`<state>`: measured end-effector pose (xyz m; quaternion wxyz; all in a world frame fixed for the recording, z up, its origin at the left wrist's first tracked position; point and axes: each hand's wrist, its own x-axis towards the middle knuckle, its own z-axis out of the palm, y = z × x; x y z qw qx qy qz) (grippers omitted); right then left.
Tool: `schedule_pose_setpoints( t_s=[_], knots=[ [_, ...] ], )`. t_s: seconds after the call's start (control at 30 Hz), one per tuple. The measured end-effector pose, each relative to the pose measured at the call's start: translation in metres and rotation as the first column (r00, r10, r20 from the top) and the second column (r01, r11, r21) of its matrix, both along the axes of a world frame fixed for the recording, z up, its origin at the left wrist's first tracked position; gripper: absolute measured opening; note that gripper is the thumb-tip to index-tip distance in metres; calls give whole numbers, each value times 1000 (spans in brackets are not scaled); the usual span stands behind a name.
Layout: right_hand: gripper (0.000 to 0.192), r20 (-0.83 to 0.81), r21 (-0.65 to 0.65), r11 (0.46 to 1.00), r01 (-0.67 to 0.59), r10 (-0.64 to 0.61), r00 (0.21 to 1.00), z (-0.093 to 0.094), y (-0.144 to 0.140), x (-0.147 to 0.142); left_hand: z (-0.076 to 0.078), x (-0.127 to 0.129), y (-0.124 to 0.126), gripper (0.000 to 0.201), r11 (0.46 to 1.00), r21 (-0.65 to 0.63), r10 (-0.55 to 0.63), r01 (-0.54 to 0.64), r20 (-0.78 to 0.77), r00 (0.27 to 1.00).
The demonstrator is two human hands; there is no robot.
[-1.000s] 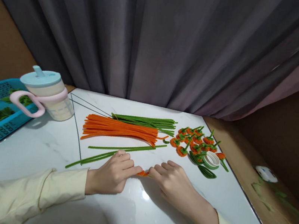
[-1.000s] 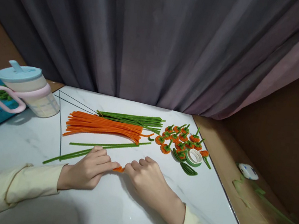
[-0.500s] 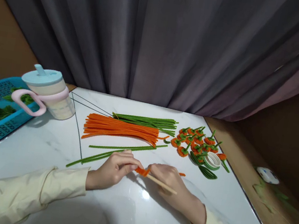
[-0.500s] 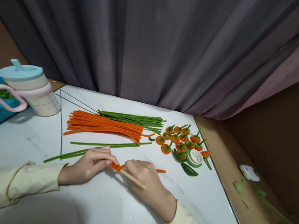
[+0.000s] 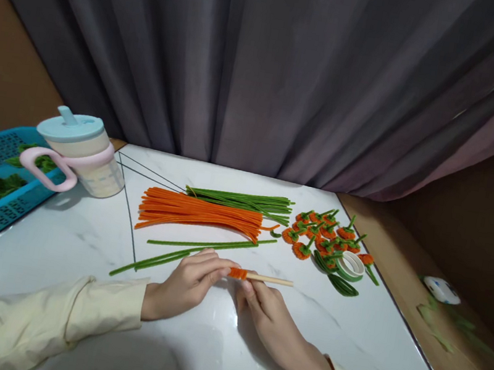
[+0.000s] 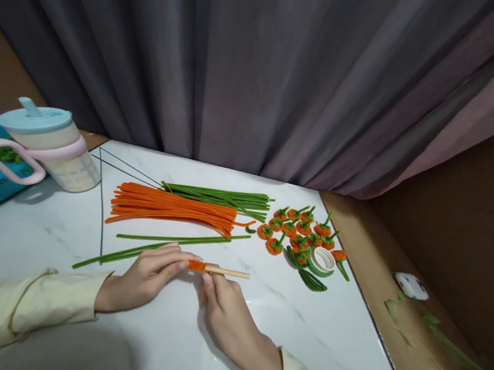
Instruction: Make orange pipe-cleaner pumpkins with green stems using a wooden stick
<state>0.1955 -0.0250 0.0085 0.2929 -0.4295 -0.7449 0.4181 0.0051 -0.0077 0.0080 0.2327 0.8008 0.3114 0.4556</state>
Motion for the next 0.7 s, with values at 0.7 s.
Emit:
schedule_pose_setpoints(
  t_s=[0.7],
  knots=[
    [29, 597, 423, 736, -529, 213, 774, 58, 19, 36, 0, -3, 5, 25, 967, 85, -225, 240, -150, 963]
  ],
)
